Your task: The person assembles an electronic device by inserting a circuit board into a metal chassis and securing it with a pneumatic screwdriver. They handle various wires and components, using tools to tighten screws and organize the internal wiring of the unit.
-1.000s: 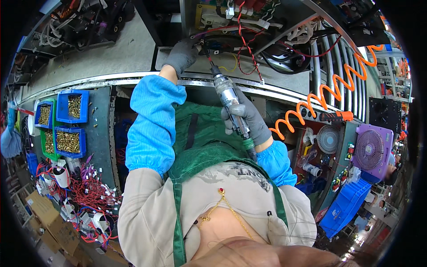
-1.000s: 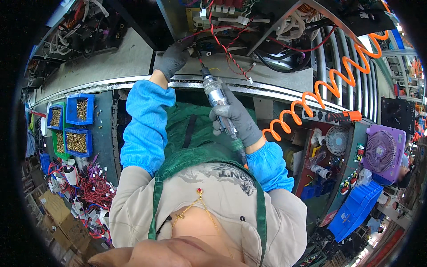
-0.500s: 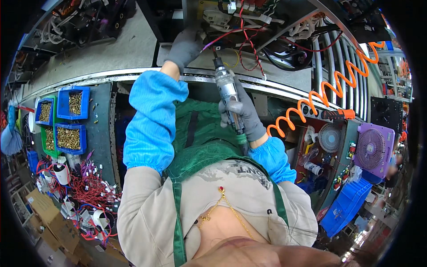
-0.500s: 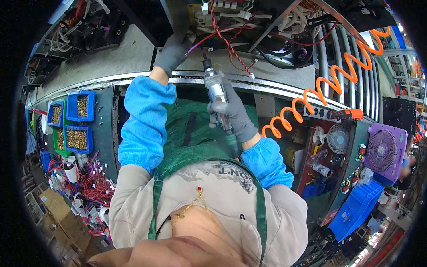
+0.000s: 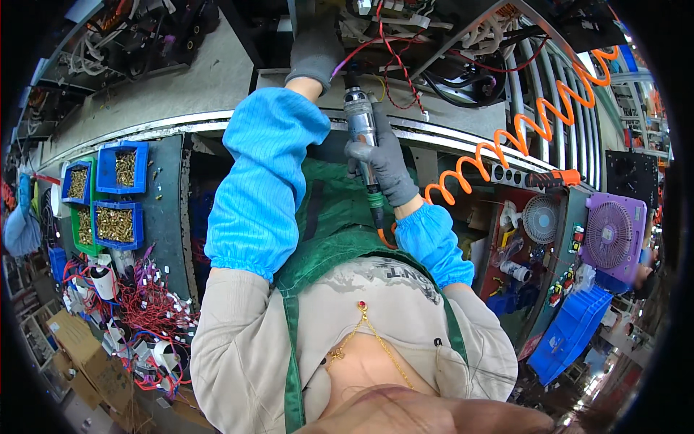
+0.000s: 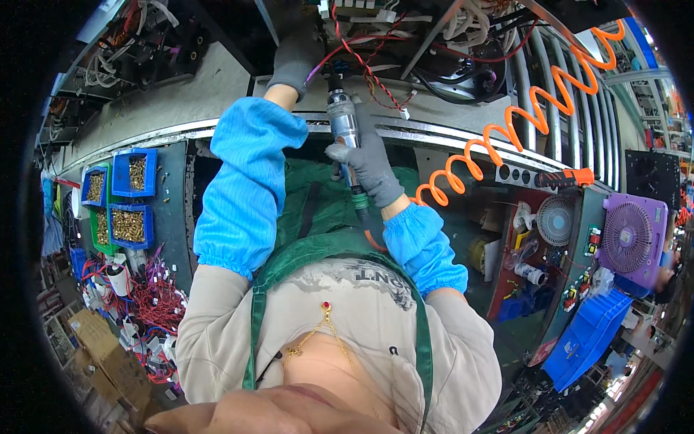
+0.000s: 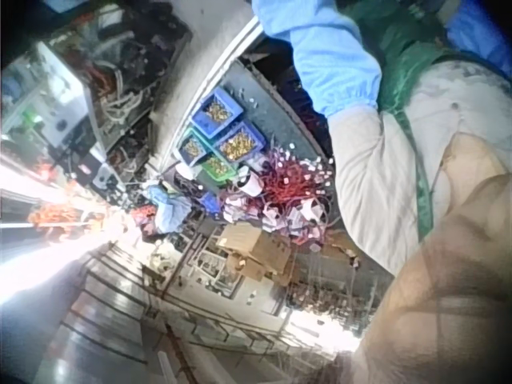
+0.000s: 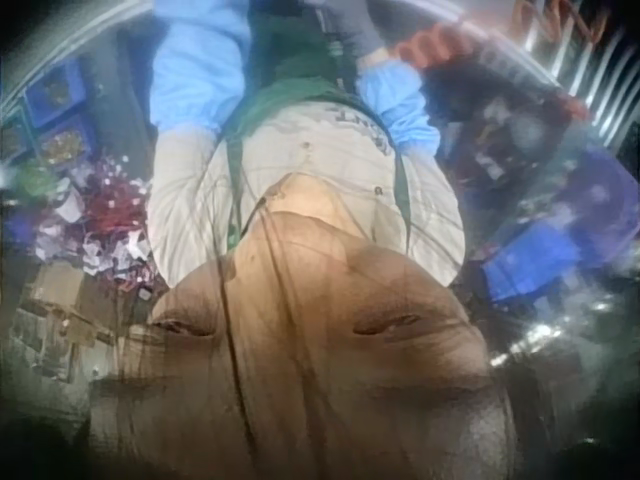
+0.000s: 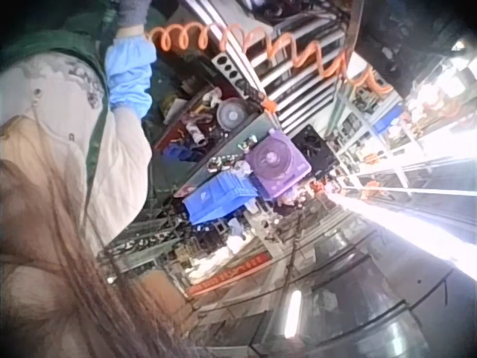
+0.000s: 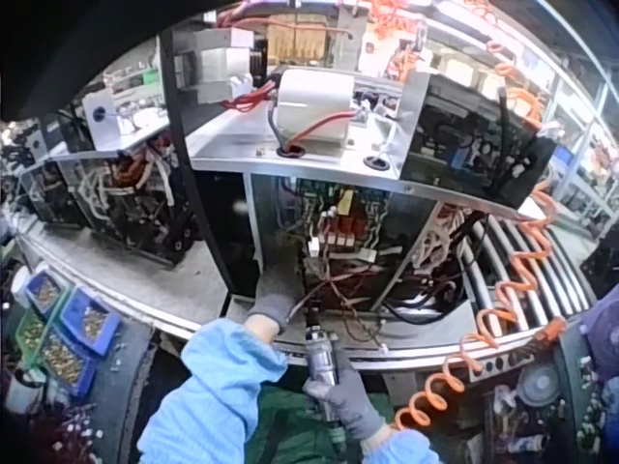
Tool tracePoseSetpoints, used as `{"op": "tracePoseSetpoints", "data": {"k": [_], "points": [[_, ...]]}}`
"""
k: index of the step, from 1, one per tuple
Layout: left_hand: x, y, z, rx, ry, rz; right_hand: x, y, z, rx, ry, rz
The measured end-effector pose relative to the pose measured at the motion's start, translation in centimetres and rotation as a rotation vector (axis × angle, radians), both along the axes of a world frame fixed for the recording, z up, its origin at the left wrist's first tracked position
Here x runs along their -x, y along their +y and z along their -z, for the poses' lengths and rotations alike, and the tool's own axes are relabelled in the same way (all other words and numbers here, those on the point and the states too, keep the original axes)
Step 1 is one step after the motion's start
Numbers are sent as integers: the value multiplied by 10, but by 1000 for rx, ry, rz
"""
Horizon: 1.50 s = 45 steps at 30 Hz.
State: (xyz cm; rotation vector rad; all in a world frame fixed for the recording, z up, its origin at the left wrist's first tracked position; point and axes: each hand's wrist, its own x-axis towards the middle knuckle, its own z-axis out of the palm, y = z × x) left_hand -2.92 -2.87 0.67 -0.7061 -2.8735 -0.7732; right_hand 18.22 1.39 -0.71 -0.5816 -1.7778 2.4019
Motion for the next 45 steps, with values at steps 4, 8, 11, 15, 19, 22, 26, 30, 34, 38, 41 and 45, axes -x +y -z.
{"op": "tracePoseSetpoints", "data": {"k": [4, 8, 11, 15, 19, 22, 26, 30, 34, 38, 41, 45], "points": [[-3, 0, -2, 27, 40, 8, 3, 3, 12, -19, 19, -26], [-4, 1, -4, 42, 95, 13, 3, -3, 5, 151, -9, -32], [-5, 4, 3, -28, 178, -4, 9, -20, 5, 60, 31, 67], [2, 6, 9, 73, 148, -1, 13, -28, 3, 309, 67, 56], [3, -5, 6, 40, 209, 11, 16, -29, 7, 333, 68, -1], [-3, -3, 13, -80, 260, 123, 20, -31, 14, 152, 136, 122], [-5, -10, 23, -143, 245, 176, 22, -32, 15, 142, 180, 126], [-15, -31, 26, -140, 250, 167, 17, -40, 3, 224, 121, 100], [-12, -21, 29, -142, 248, 203, 23, -35, 11, 153, 164, 121], [-11, -25, 31, -126, 254, 199, 20, -36, -4, 216, 55, 87], [-12, -26, 30, -121, 259, 204, 20, -35, -7, 248, 23, 64], [-15, -27, 29, -120, 266, 217, 29, -39, 11, 120, 193, 147]]}}
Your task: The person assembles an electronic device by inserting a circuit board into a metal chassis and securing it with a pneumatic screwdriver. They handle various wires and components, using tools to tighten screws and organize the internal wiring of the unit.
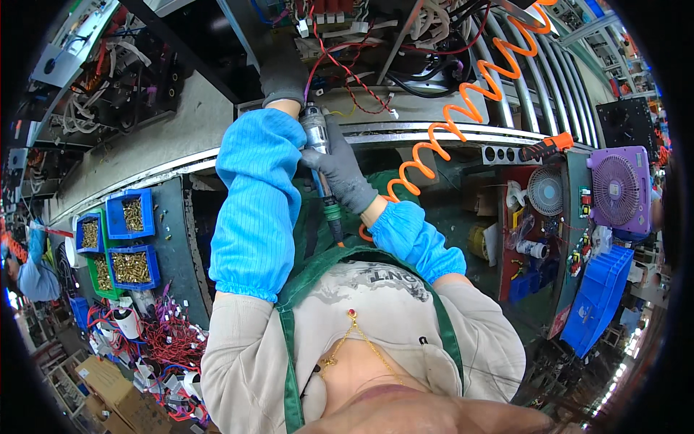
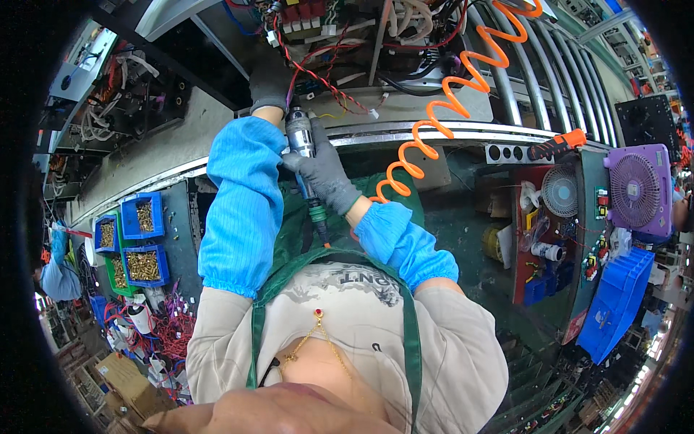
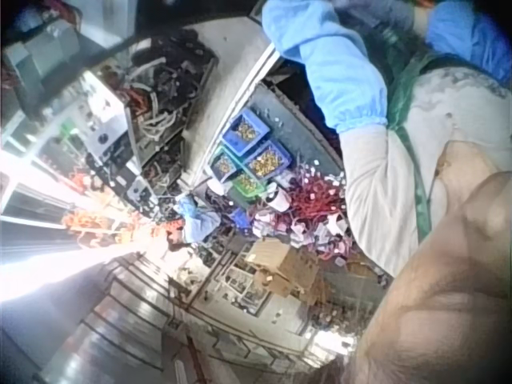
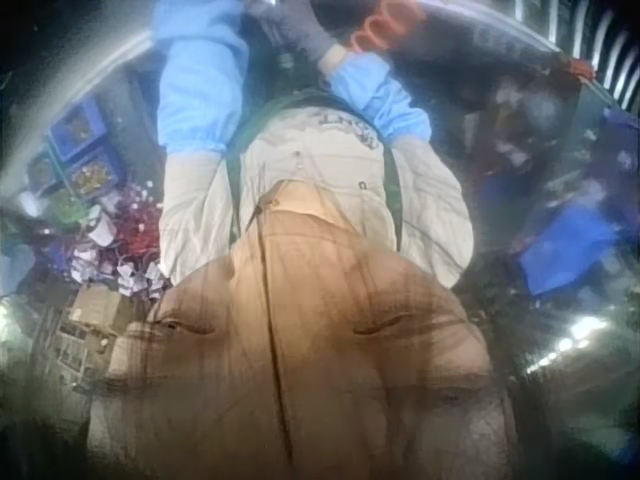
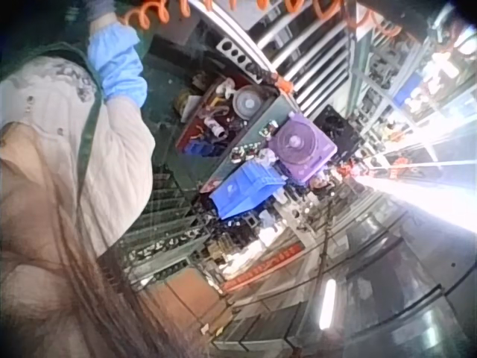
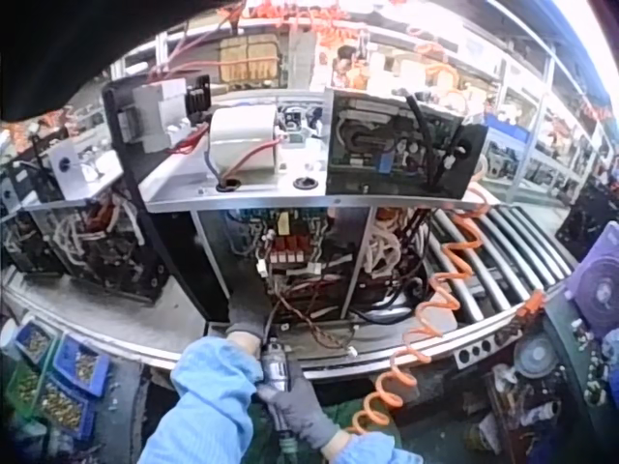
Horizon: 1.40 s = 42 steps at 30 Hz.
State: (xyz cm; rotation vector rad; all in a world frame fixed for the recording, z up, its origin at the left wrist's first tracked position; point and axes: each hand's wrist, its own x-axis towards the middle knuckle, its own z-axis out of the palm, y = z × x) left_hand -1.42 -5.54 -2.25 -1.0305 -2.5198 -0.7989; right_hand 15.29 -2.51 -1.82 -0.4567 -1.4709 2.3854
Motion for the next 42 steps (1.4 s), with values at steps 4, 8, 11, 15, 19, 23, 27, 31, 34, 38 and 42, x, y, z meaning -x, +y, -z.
{"op": "tracePoseSetpoints", "data": {"k": [4, 8, 11, 15, 19, 23, 27, 31, 34, 38, 42], "points": [[2, 6, 3, 3, -2, 5, -2, 4, -2, -17, -66, -18], [2, -1, 1, 28, 18, -13, -7, 7, -5, -58, -127, -89], [4, 3, 1, 61, 47, -12, -9, 7, -12, -65, -147, -97], [23, 3, 5, 312, 420, 83, -5, 10, -14, -77, -184, -113], [-4, -14, -2, 54, 68, 7, -39, 27, -44, 95, -253, -266], [-33, -58, 30, -957, -1317, 21, -81, 48, -48, -11, -272, -451], [-39, -59, 69, -739, -890, 325, -99, 53, -29, -130, -305, -450], [-48, -39, 40, -994, -1526, 178, -104, 55, -28, -87, -312, -412], [-52, -34, 38, -1161, -1691, 229, -109, 60, -34, -30, -371, -427], [-50, -29, 45, -1097, -1596, 229, -113, 62, -34, -56, -369, -392], [-44, -34, 36, -1023, -1769, 54, -115, 65, -31, -40, -369, -397]]}}
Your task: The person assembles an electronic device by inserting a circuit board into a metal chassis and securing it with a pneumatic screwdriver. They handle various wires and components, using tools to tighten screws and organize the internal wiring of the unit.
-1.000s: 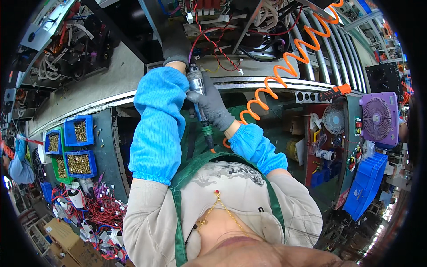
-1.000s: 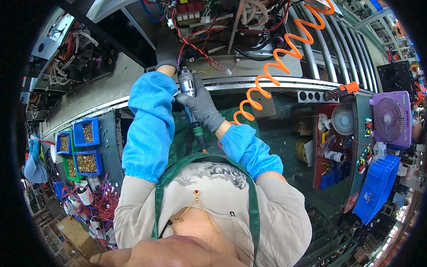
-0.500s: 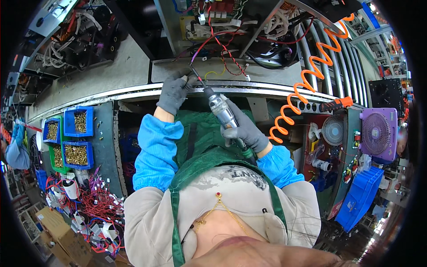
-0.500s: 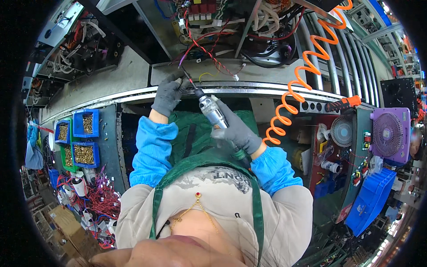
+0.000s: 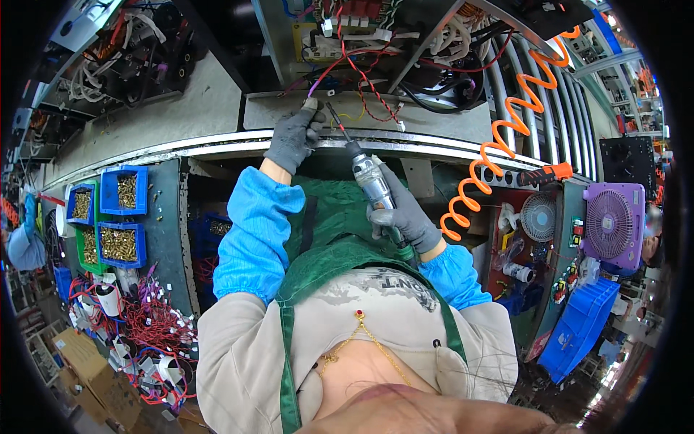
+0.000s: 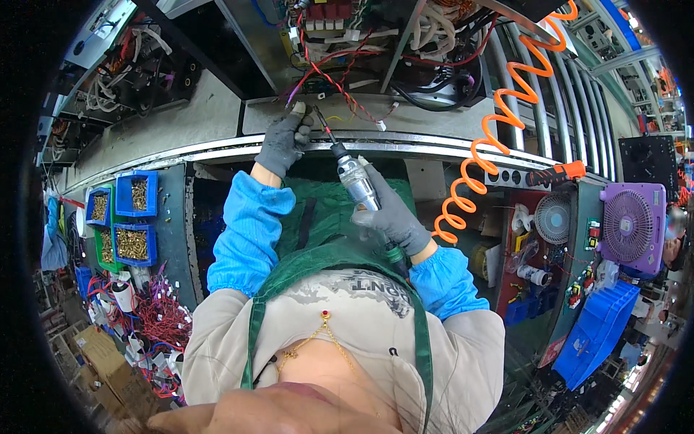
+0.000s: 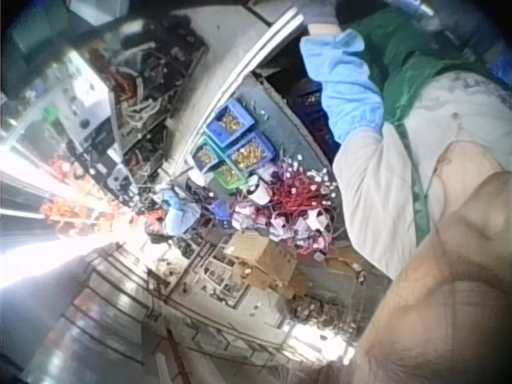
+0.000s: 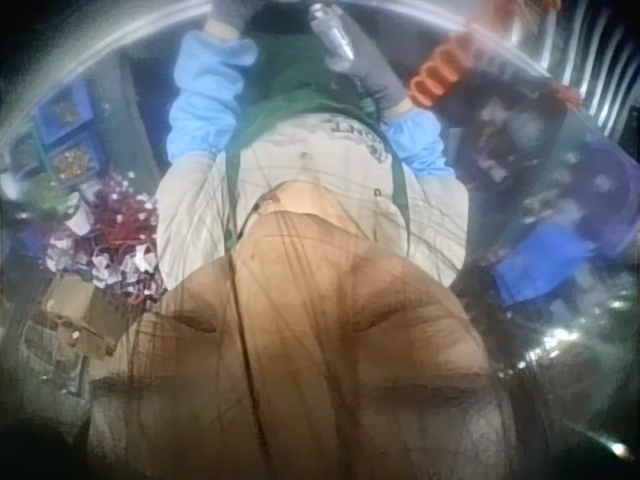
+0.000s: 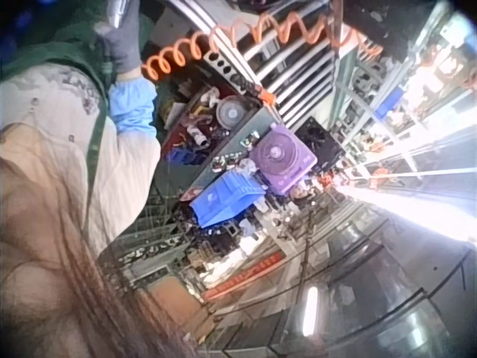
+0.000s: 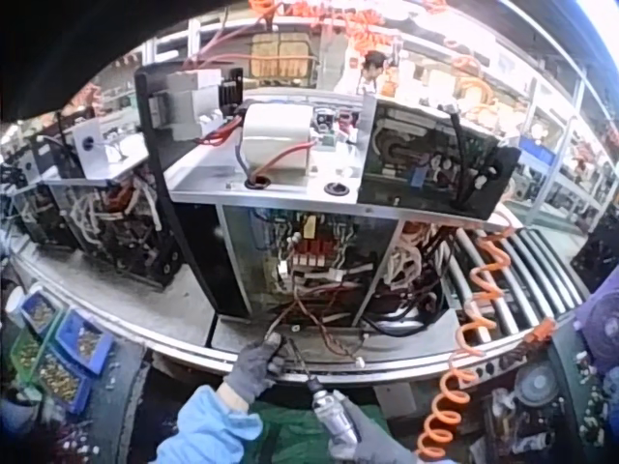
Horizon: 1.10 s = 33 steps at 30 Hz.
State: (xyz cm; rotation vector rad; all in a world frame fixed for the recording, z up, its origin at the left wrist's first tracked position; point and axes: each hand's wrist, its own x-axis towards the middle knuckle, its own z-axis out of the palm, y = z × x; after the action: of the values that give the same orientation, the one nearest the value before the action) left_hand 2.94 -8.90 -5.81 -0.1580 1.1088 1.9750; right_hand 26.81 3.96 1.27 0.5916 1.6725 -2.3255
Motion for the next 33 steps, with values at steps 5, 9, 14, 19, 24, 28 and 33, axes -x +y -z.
{"op": "tracePoseSetpoints", "data": {"k": [5, 9, 14, 19, 24, 28, 33], "points": [[-11, 6, -15, 3, 74, 24, 1, 0, -2, -34, -32, -40], [-15, 7, -20, 60, 175, 163, 3, 2, -5, -81, -30, -39], [-3, 6, 0, -19, -72, -73, 0, 4, 3, -166, 40, -48], [-6, 13, 1, -96, -206, -141, 1, -1, -2, -281, 25, -71], [-11, 16, -13, -68, -182, -131, -1, 2, -2, -282, -33, -90], [-11, 16, -10, -146, -219, -115, 0, 0, -1, -378, 79, -79], [-15, 14, -18, -66, -107, -101, -2, 5, -7, -291, 5, -100]]}}
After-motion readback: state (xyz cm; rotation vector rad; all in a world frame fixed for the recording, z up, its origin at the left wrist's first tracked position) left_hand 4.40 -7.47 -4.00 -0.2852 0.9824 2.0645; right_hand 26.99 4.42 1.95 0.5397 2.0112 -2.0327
